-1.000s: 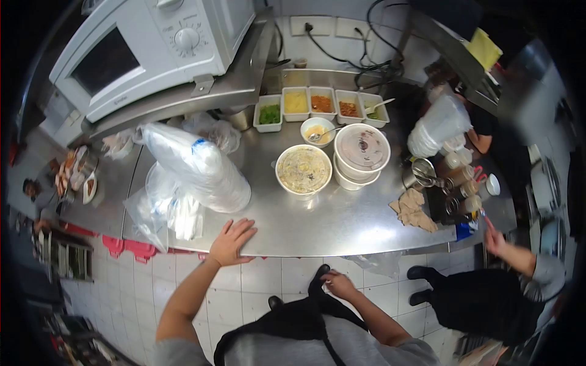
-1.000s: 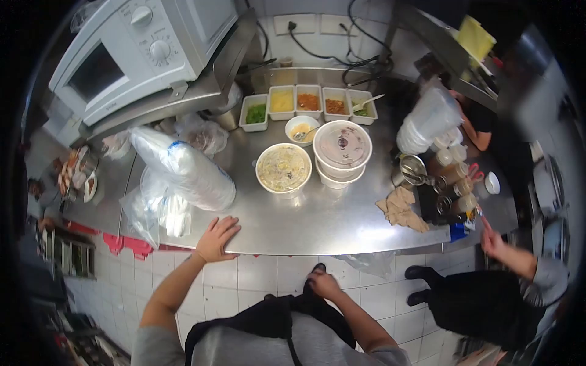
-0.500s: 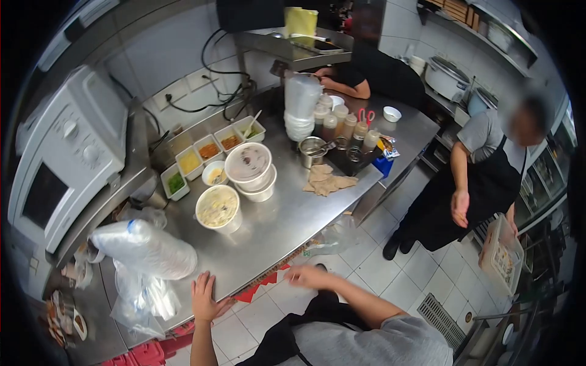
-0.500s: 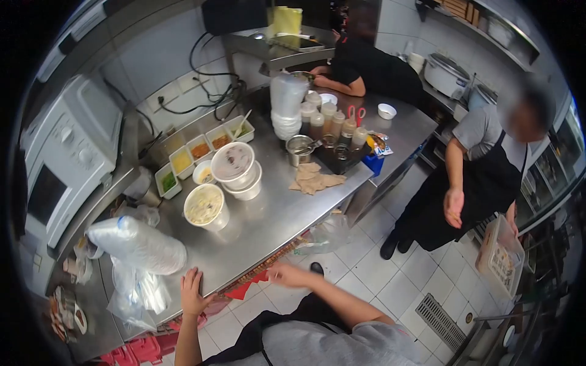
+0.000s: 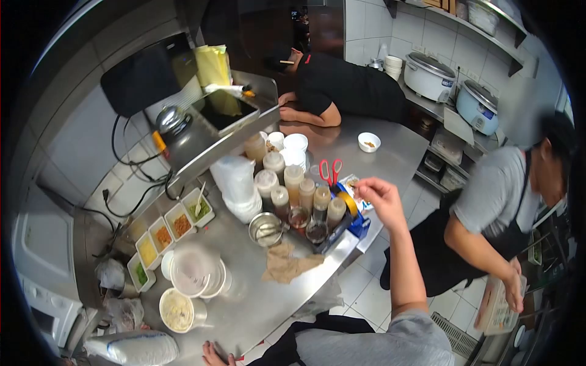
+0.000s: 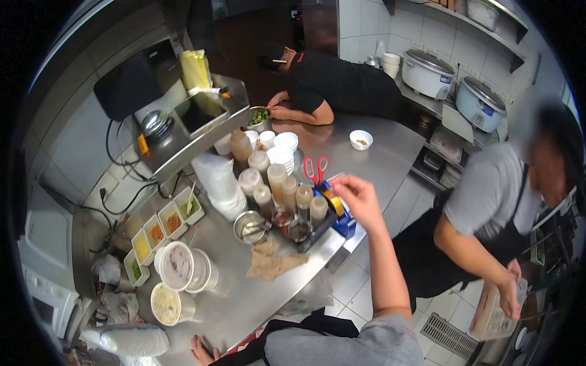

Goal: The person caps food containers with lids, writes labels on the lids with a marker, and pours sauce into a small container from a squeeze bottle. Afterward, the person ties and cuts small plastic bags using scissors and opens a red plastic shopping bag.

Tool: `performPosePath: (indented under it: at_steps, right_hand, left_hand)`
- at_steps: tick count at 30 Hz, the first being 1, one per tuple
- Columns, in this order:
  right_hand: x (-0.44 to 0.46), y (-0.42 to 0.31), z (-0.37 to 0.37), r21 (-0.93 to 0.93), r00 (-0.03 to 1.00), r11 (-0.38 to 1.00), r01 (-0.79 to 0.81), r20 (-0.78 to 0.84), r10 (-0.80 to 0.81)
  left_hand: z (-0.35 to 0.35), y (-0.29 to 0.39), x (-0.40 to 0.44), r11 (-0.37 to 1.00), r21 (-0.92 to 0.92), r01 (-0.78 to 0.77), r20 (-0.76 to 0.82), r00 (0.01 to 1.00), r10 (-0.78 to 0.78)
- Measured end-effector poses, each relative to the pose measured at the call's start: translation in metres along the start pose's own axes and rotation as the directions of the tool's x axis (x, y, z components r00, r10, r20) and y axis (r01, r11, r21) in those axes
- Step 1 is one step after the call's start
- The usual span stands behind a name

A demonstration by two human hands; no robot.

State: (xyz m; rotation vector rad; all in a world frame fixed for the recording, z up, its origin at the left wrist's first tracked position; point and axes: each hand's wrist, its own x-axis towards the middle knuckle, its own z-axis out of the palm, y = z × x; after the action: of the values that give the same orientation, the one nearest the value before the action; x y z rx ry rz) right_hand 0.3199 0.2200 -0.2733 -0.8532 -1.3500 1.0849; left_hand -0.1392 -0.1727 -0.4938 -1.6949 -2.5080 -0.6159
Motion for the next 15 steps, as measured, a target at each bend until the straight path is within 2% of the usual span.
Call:
performPosePath:
  at_steps: [3, 5, 7, 8, 11, 12, 13, 15]
  right_hand:
    - [0.088, 0.012, -0.013, -0.061, 1.000, 0.998, -0.001, -0.004, 0.001]
    - [0.150, 0.052, -0.019, -0.151, 0.997, 0.988, 0.027, 0.077, -0.016]
    - [0.201, 0.099, -0.024, -0.371, 0.985, 0.929, 0.013, 0.165, 0.052]
    - [0.223, 0.131, -0.028, -0.483, 0.975, 0.875, 0.041, 0.210, 0.070]
    - [0.265, 0.194, -0.033, -0.727, 0.903, 0.671, 0.146, 0.375, 0.210]
    - [0.277, 0.215, -0.033, -0.780, 0.864, 0.595, 0.192, 0.422, 0.274]
    - [0.285, 0.237, -0.031, -0.805, 0.832, 0.537, 0.252, 0.464, 0.305]
    - [0.289, 0.272, -0.027, -0.833, 0.763, 0.414, 0.366, 0.523, 0.378]
  left_hand:
    - [0.055, 0.048, 0.027, 0.952, 0.282, -0.123, -0.249, 0.948, 0.196]
    - [0.034, 0.114, 0.060, 0.985, 0.171, -0.020, -0.270, 0.960, 0.067]
    - [0.013, 0.161, 0.087, 0.993, 0.045, 0.113, -0.238, 0.966, -0.099]
    - [0.014, 0.164, 0.091, 0.992, 0.073, 0.102, -0.247, 0.966, -0.081]
    - [0.060, 0.106, 0.072, 0.963, 0.262, -0.064, -0.284, 0.949, 0.140]
    - [0.030, 0.152, 0.093, 0.984, 0.145, 0.106, -0.287, 0.956, -0.060]
    - [0.025, 0.156, 0.098, 0.986, 0.096, 0.134, -0.274, 0.956, -0.103]
    - [0.035, 0.140, 0.097, 0.971, 0.238, 0.002, -0.275, 0.959, 0.065]
